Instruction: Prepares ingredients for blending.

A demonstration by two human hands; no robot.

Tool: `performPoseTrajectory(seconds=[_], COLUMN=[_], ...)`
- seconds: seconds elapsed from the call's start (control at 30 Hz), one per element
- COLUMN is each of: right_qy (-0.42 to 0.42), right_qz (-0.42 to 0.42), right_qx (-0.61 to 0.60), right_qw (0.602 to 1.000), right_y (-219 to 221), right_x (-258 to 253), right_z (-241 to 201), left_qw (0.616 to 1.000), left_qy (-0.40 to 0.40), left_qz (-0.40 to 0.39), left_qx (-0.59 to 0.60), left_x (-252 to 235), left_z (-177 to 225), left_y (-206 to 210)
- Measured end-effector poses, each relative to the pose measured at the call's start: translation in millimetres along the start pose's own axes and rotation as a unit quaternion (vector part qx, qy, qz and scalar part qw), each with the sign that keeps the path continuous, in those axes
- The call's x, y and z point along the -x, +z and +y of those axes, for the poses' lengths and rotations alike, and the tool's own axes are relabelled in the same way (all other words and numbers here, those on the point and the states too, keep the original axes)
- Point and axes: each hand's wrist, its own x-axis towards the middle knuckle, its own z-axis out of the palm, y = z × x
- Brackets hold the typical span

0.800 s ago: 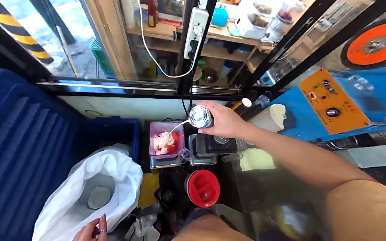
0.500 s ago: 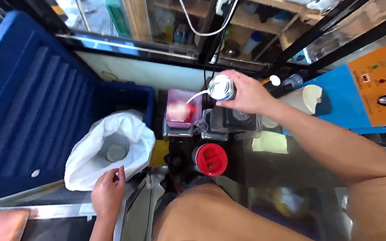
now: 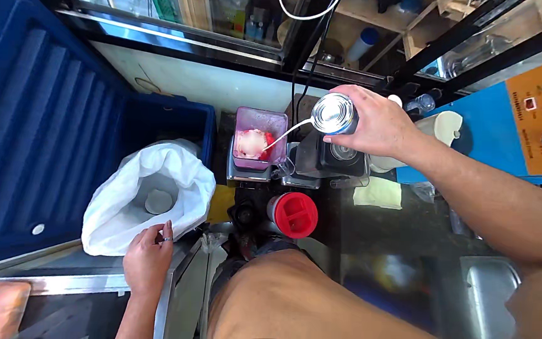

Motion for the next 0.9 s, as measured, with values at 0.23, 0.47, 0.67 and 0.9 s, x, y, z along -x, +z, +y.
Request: performPoseTrajectory(seconds=[0.23, 0.47, 0.67, 0.9], right_qy=[0.022, 0.029, 0.035, 0.031], right_qz=[0.02, 0.002, -0.012, 0.022], right_qx=[-0.006, 0.017, 0.031, 0.007], right_qw=[1.0, 0.999, 0.999, 0.999], right_y=[2, -5, -1, 1], right_x=[-24, -5, -1, -11], right_z=[6, 1, -4, 4], left_qw=[1.0, 1.0, 1.0, 1.0], left_qy=[0.001, -0.001, 0.001, 0.003], left_qz=[-0.002, -0.006, -0.008, -0.013], left_qx=[-0.009, -0.004, 0.002, 0.002], left_x=[1, 0, 0, 0], left_z=[0, -1, -1, -1], left_y=[1, 0, 0, -1])
